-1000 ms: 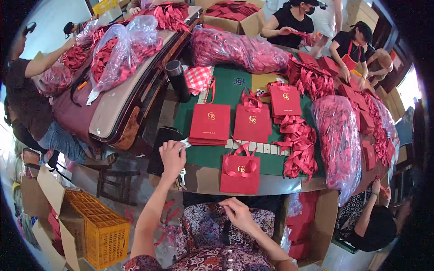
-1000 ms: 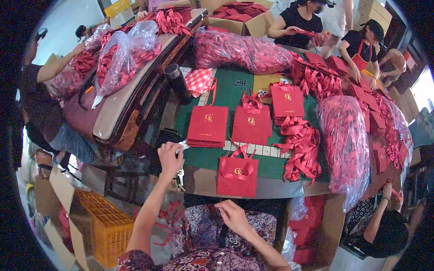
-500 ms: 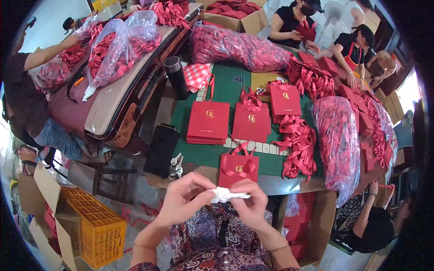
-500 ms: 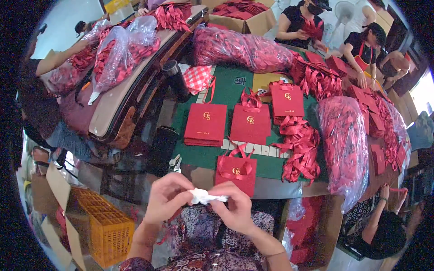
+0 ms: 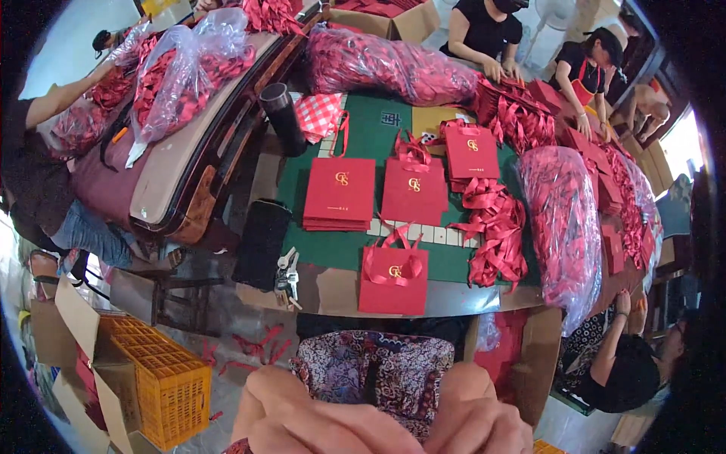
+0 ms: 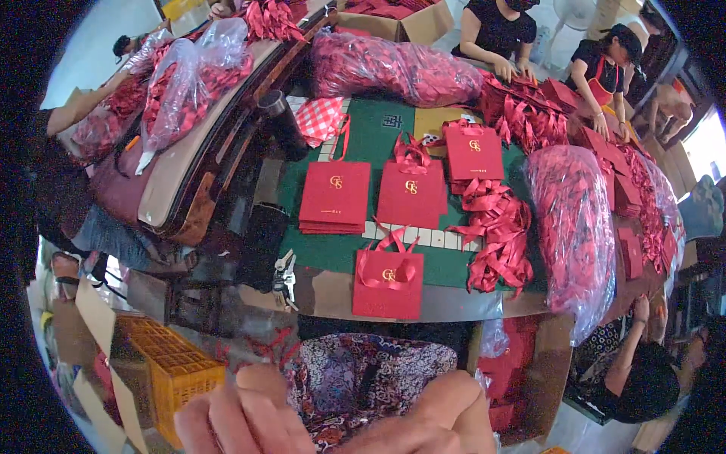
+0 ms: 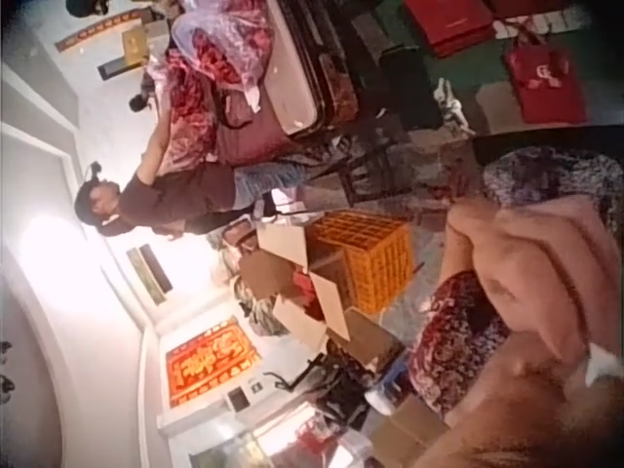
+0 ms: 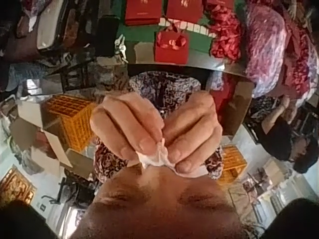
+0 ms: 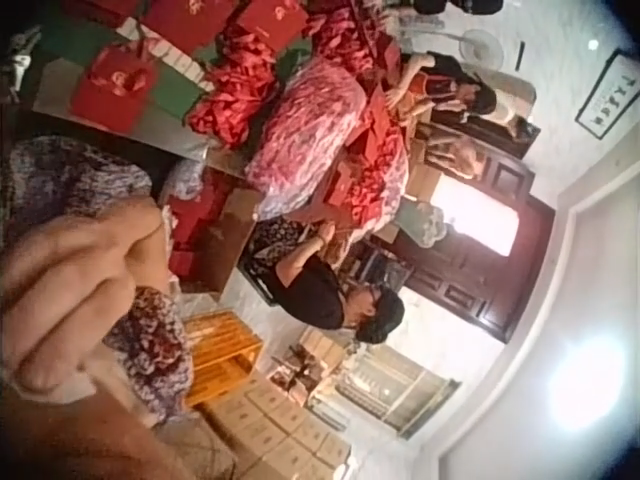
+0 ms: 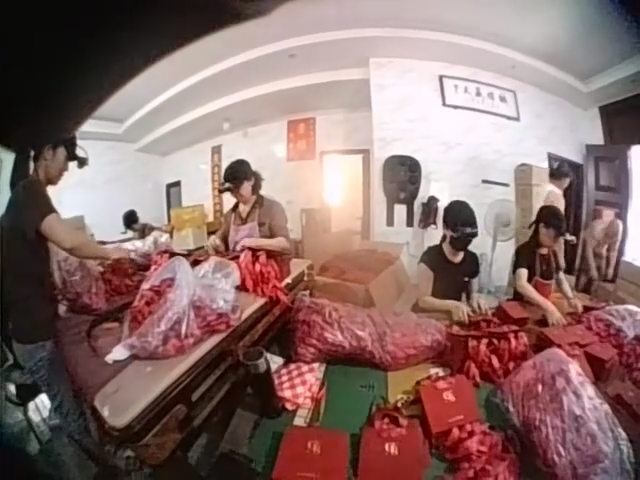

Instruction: The person removes red ribbons from a plastic bag, then threads a ribbon through the holes of a red gift bag and ties it into a bow. They repeat this process, threading and tying ribbons onto additional red gift bags one at a time.

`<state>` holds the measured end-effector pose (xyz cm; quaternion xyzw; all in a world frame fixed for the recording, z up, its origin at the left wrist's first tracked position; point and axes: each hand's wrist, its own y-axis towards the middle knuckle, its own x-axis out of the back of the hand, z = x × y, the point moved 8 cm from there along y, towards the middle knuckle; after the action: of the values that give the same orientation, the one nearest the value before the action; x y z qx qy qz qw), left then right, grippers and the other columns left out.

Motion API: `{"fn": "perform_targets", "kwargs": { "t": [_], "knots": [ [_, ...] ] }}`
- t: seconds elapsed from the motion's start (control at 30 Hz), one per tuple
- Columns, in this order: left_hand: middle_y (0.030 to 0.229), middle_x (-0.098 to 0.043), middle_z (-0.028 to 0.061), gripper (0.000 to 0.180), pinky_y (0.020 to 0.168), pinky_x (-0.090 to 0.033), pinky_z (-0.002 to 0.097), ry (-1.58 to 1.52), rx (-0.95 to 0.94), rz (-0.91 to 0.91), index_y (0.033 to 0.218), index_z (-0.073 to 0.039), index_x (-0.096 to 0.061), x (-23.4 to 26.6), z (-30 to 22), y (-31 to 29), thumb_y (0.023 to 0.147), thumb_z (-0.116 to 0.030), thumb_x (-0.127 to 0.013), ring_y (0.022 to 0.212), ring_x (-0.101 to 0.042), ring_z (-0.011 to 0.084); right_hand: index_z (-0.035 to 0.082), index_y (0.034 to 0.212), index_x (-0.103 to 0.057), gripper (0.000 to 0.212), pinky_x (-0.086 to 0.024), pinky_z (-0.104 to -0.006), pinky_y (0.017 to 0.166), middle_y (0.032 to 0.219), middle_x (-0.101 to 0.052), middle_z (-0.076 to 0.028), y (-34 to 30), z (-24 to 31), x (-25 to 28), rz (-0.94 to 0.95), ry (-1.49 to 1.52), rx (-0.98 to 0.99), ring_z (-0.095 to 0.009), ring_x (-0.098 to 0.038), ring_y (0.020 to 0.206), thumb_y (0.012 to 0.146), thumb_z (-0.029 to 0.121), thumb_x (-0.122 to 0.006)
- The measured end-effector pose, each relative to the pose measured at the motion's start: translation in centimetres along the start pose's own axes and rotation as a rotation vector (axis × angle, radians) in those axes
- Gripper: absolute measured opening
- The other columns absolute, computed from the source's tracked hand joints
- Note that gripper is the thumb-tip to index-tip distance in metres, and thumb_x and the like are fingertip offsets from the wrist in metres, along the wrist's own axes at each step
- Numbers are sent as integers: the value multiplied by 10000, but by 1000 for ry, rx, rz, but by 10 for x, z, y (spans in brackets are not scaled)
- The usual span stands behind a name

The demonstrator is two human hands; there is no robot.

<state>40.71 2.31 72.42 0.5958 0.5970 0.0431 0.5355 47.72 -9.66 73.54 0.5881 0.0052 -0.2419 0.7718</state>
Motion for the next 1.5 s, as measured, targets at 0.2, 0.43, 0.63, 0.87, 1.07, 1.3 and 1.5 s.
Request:
{"fn": "perform_targets", "kwargs": {
  "t": [0.2, 0.43, 0.63, 0.87, 1.07, 1.3, 1.5],
  "knots": [
    [1047, -698, 139, 115, 851, -556, 348, 4, -72, 46, 939, -44, -644, 1, -4, 12, 869, -28, -734, 1002, -619, 282, 59, 1034, -710, 136, -594, -262, 737, 1125, -699, -116, 1, -2, -7, 136, 65, -157, -203, -717, 910, 910, 89, -665],
    [1051, -736, 5, 63, 845, -518, 317, 364, -209, 78, 867, -143, -652, 11, -29, -16, 922, -131, -679, 1042, -622, 208, 5, 856, -655, 397, -582, -287, 657, 862, -695, -184, -25, -33, -20, -437, 213, -395, -238, -684, 704, 1047, 245, -404],
    [1010, -734, -4, 55, 794, -534, 321, 448, -296, 231, 882, -128, -640, 19, -22, -14, 931, -142, -662, 983, -641, 201, 38, 915, -614, 138, -577, -324, 633, 924, -693, -148, -44, -40, -10, -393, 274, 131, -251, -686, 743, 978, 143, -550],
    [1144, -660, 71, 192, 919, -494, 374, 394, -181, 382, 1010, -96, -581, 25, -18, -21, 878, -69, -718, 1086, -607, 256, 61, 938, -583, 79, -566, -353, 588, 980, -701, -140, -34, -39, 3, -87, 166, 6, -303, -695, 794, 945, 111, -644],
    [1000, -687, 39, 146, 872, -501, 384, 591, -318, 31, 921, -105, -562, 38, -4, -10, 904, -125, -706, 972, -641, 244, 53, 1135, -554, 183, -579, -353, 715, 1147, -655, -126, -36, -53, 21, 141, 8, -57, -288, -679, 941, 992, 168, -560],
    [888, -652, 46, 79, 828, -504, 349, 518, -508, 120, 945, -81, -574, 45, 2, -11, 938, -117, -645, 929, -635, 228, 54, 1151, -582, 203, -571, -349, 753, 1140, -664, -124, -45, -84, 39, 171, 31, -317, -268, -674, 968, 964, 132, -583],
    [869, -666, 23, 85, 783, -522, 315, 347, -510, -31, 868, -90, -574, 48, 19, 2, 932, -86, -630, 856, -657, 196, 55, 1166, -606, 231, -564, -346, 785, 1134, -671, -122, -52, -97, 54, 153, 26, -560, -251, -669, 992, 939, 102, -602]
  ]
}}
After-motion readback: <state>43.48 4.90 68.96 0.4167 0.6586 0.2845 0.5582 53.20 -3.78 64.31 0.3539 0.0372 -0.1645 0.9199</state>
